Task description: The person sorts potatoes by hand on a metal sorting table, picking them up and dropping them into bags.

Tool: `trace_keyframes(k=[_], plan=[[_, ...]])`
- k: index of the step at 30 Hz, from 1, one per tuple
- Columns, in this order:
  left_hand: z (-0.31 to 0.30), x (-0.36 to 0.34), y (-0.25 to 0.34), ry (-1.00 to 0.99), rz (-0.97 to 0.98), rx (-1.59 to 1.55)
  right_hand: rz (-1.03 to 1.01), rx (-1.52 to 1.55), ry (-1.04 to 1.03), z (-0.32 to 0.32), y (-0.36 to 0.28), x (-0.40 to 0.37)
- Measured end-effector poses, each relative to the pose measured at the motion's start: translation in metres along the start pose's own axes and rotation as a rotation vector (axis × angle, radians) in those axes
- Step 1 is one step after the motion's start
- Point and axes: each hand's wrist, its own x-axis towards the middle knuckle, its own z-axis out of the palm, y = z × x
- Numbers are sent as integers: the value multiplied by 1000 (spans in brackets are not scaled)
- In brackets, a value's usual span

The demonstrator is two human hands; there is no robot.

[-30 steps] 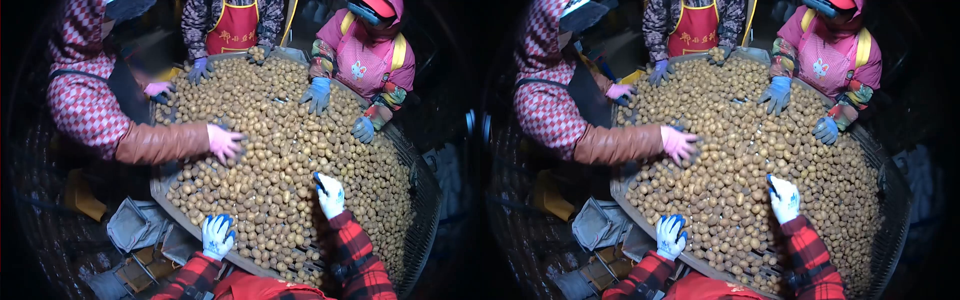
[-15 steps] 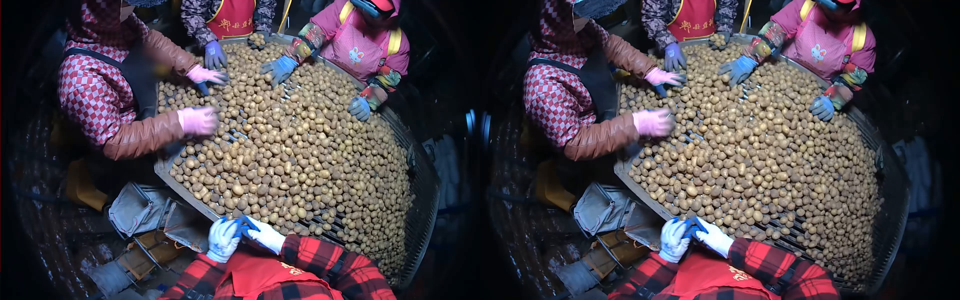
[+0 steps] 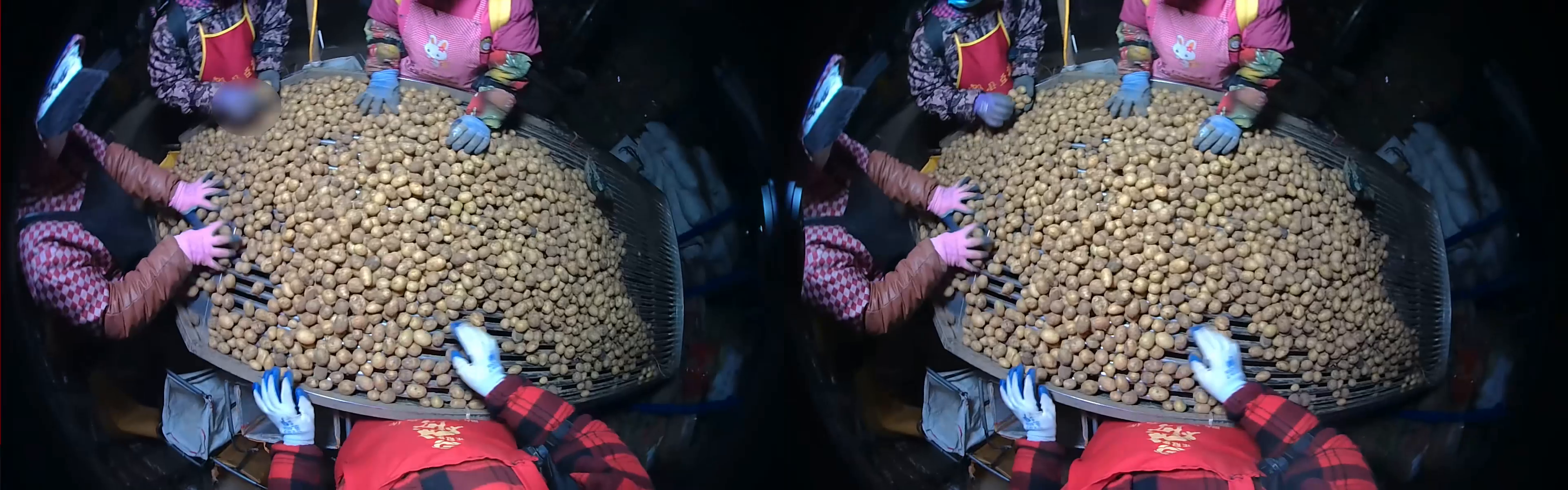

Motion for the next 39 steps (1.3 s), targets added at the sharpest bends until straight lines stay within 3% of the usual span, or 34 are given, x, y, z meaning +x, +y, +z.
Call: trace_keyframes(k=[2,3,5,6,10,12,15,19,24,30,32,34,37,39], plan=[[13,16,2,-8,55,-62,84,-331,66,-19,12,-7],[19,25,3,-10,50,-80,96,-328,71,-21,13,-9],[34,35,-4,-44,-8,-139,90,-536,-25,-20,15,-17],[39,42,-4,-56,-47,-163,143,-488,-168,-13,14,-17],[46,53,2,-91,-83,-110,122,-494,-318,47,-9,17],[46,51,2,-104,-82,-93,211,-444,-309,64,-32,57],[42,54,7,-121,-107,-82,155,-473,-365,77,-44,106],[41,52,6,-160,-93,-53,242,-427,-351,95,-66,149],[39,57,12,-166,-103,-45,181,-402,-153,121,-87,217],[38,57,10,-177,-152,-84,216,-319,-361,131,-128,319],[40,58,12,-102,-150,-93,220,-252,-291,146,-143,332],[42,57,11,-91,-161,-98,85,-201,-304,155,-150,331],[47,51,4,-71,-146,-100,-281,-216,-358,147,-150,285],[49,52,4,-49,-134,-108,-373,-36,-360,133,-127,242]])
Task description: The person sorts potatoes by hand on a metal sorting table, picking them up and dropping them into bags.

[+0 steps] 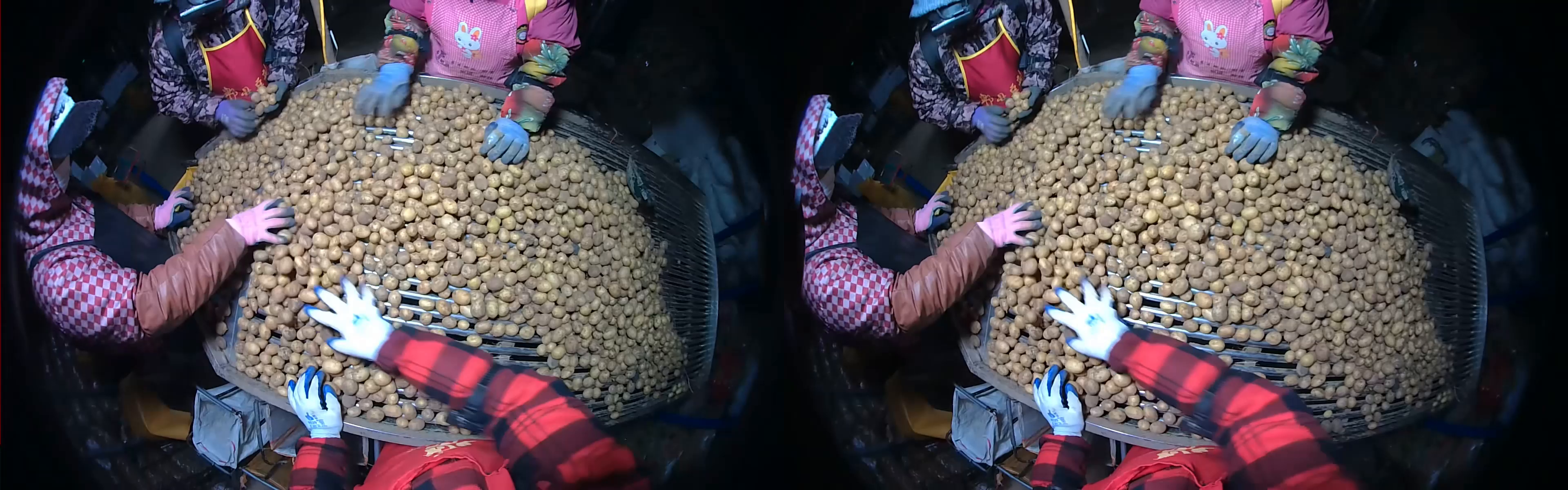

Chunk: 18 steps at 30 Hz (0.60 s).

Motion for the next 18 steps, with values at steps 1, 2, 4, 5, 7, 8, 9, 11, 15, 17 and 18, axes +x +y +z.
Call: trace_keyframes(k=[1,2,4,5,7,8,9,11,15,17,18], plan=[[-1,1,0,1,5,-4,-32,34,87,2,15,-28],[0,1,0,6,8,-11,-51,-70,226,-29,26,-55],[-2,0,1,6,5,-12,152,-260,389,-55,78,-96],[-2,0,1,7,-6,-17,493,-332,163,-93,86,-107],[-4,0,4,19,-10,-16,619,-400,340,-57,139,-141],[-3,-2,2,14,-10,-10,640,-418,310,-49,124,-140],[-1,-1,0,6,-2,-8,669,-437,282,-42,103,-137],[-1,-1,1,-10,-6,-5,610,-439,134,-39,81,-145],[1,-3,-3,57,72,56,251,-372,161,-51,75,-182],[-1,2,12,94,127,54,402,-312,219,-83,114,-176],[-4,7,26,76,133,1,447,-356,438,-79,147,-170]])
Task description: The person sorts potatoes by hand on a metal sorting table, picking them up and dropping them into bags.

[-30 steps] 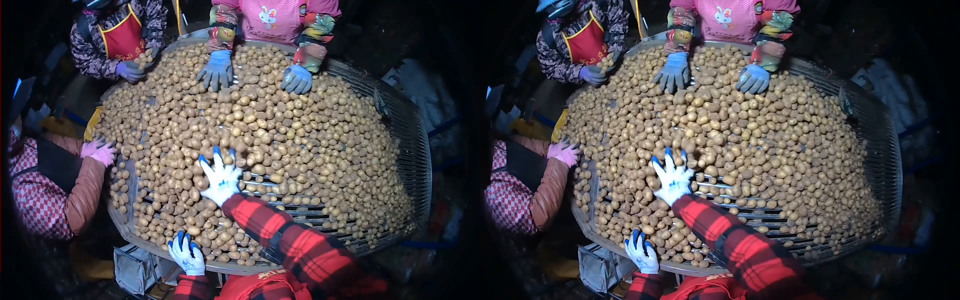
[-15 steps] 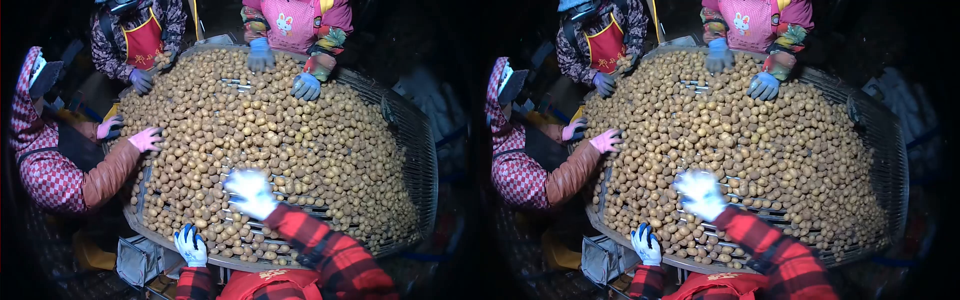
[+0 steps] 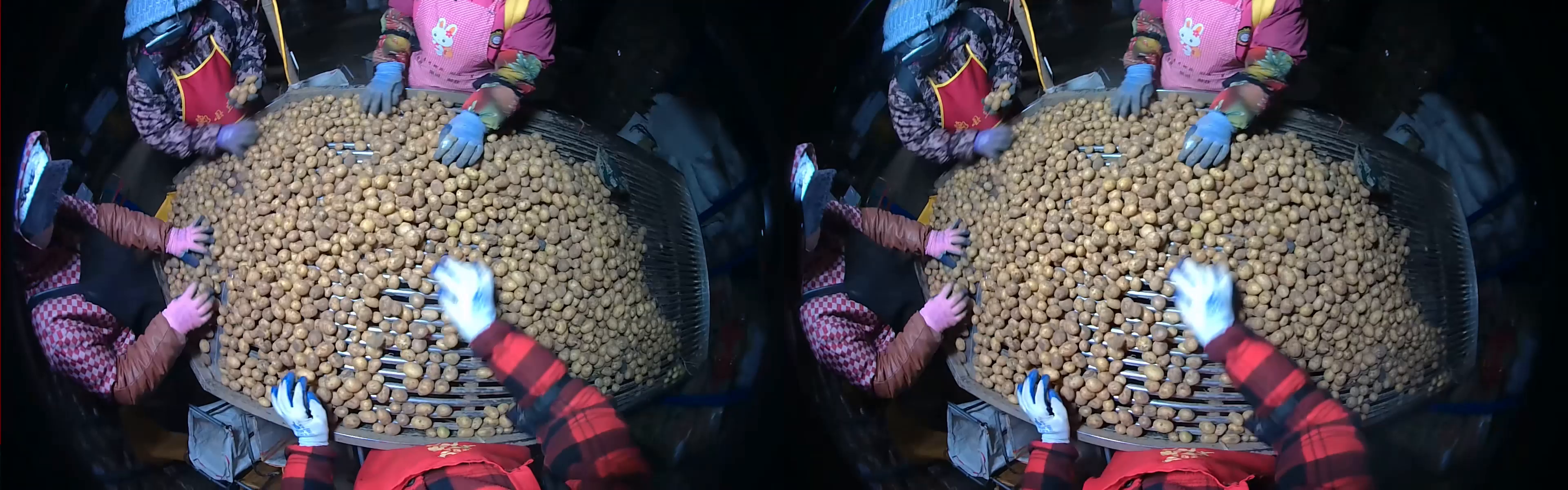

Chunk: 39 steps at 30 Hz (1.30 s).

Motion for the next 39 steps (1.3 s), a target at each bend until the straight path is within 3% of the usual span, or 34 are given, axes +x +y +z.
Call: trace_keyframes(k=[1,4,5,7,9,10,11,13,15,16,17,19,20,21,22,23,24,26,27,28,29,31,33,36,37,39], plan=[[-2,9,16,-12,2,-53,-74,-153,106,-17,17,26],[1,32,55,-66,91,-197,-91,-495,-84,27,74,85],[7,36,63,-86,128,-240,-142,-420,-154,25,78,97],[13,48,86,-145,164,-330,-48,-387,-289,16,59,110],[20,53,101,-142,221,-408,-75,-597,-324,27,62,114],[22,49,104,-194,221,-407,-32,-588,-328,33,68,112],[24,42,105,-194,209,-415,86,-561,-487,21,73,112],[23,35,105,-224,193,-454,-54,-634,-184,31,98,92],[19,25,103,-238,177,-436,39,-581,-305,64,130,97],[19,22,101,-243,139,-493,142,-526,-414,72,135,102],[19,20,99,-245,100,-553,132,-361,-466,20,117,99],[19,14,97,-324,31,-652,117,-225,-392,-13,85,90],[24,11,102,-382,-272,-1044,82,-166,-263,-23,66,79],[27,8,106,-427,-590,-1431,69,-153,-272,-37,36,77],[26,21,108,-556,-756,-1634,-82,42,-79,-39,15,64],[23,41,116,-596,-1046,-1799,-109,142,-241,-59,-25,63],[26,47,117,-596,-1093,-1967,-131,302,-303,-57,-50,50],[39,52,107,-636,-1101,-2223,-406,480,-617,-32,-79,39],[54,55,95,-676,-1065,-2311,-562,637,-514,-20,-92,36],[91,37,70,-806,-914,-2443,-637,590,-391,-14,-103,48],[83,50,72,-727,-1286,-2439,-708,542,-270,-7,-112,65],[55,62,77,-623,-1305,-2205,-678,385,-79,25,-126,112],[52,60,74,-670,-1286,-2124,-668,82,41,46,-140,155],[40,61,82,-703,-1097,-1954,-560,-96,-87,99,-152,188],[40,55,75,-754,-900,-1943,-489,-117,-84,108,-155,189],[41,56,71,-744,-1159,-2035,-332,-191,-189,97,-166,197]])
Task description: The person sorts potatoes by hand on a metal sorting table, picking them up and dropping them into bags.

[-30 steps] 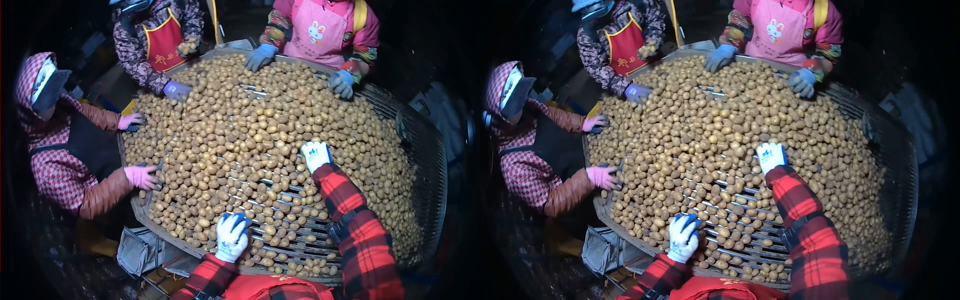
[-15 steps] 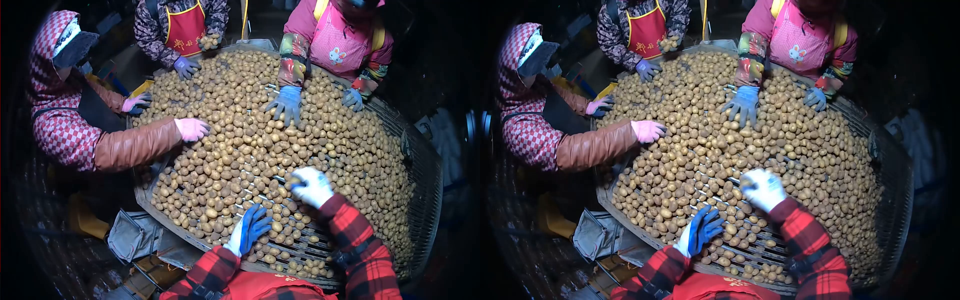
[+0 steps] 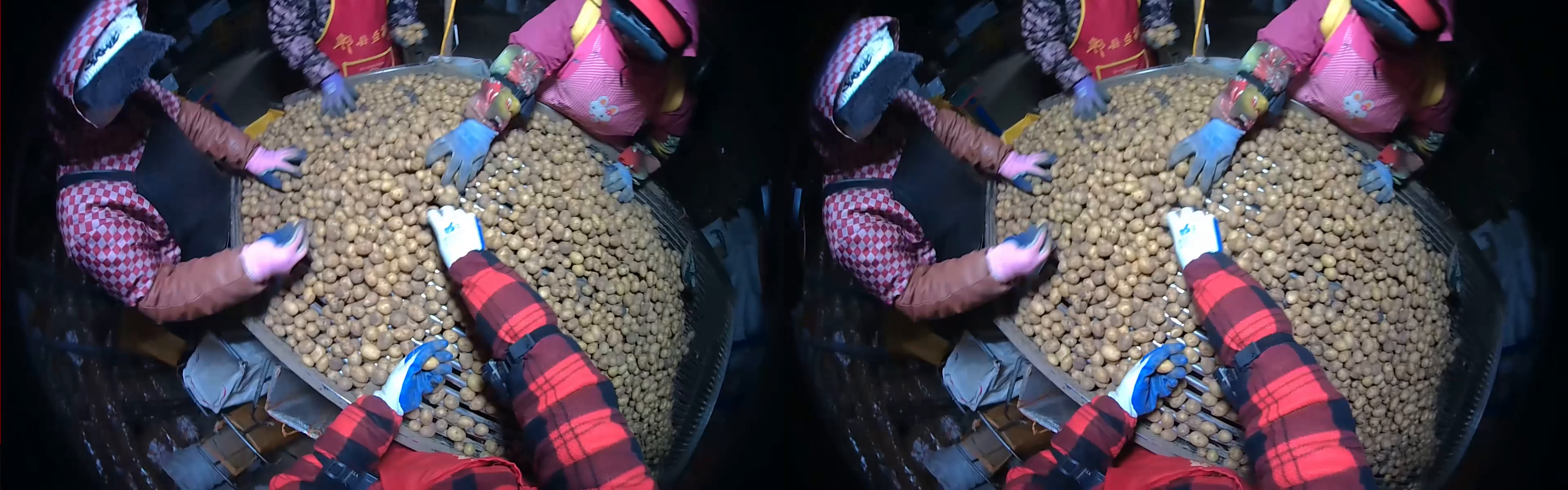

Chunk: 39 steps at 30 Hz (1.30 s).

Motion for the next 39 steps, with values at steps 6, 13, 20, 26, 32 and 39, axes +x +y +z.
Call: trace_keyframes(k=[6,13,20,26,32,39], plan=[[-6,-4,-6,16,22,-22,-55,-212,-182,-4,27,-26],[4,-41,0,-76,21,-99,-153,552,106,-65,3,-146],[-51,-68,-11,-381,-22,-154,-303,735,-29,-85,-73,-260],[-90,-178,-9,101,166,140,-519,952,-167,-82,-116,-296],[-160,-209,-5,745,251,337,-360,876,-234,-55,-82,-337],[-162,-169,-3,1251,876,1535,-64,605,74,-69,-13,-356]])
